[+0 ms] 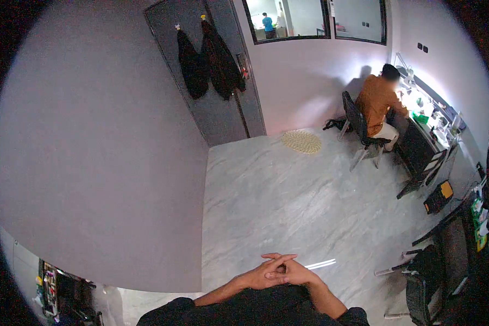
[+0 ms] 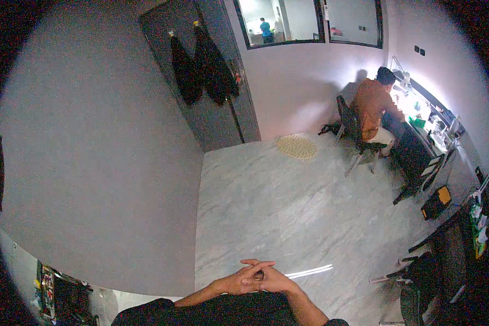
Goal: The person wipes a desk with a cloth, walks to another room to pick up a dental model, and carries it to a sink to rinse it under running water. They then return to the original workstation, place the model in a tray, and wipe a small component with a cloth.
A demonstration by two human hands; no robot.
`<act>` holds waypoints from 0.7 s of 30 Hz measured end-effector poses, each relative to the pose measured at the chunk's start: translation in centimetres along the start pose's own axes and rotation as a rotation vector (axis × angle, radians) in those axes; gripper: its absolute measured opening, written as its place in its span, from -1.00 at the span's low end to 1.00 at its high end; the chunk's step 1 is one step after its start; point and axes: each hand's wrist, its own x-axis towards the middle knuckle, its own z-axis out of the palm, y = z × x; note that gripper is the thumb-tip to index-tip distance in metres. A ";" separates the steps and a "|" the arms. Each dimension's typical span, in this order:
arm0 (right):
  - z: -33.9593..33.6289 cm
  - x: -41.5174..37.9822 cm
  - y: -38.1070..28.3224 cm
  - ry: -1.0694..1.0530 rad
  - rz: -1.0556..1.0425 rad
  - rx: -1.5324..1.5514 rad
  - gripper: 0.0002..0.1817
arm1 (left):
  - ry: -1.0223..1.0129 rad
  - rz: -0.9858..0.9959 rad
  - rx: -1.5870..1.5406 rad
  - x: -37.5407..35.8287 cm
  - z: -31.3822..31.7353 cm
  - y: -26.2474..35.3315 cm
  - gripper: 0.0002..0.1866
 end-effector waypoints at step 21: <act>0.0 0.0 0.2 0.036 -0.007 -0.152 -0.14 | -0.004 0.005 0.016 -0.2 0.2 -0.2 -0.16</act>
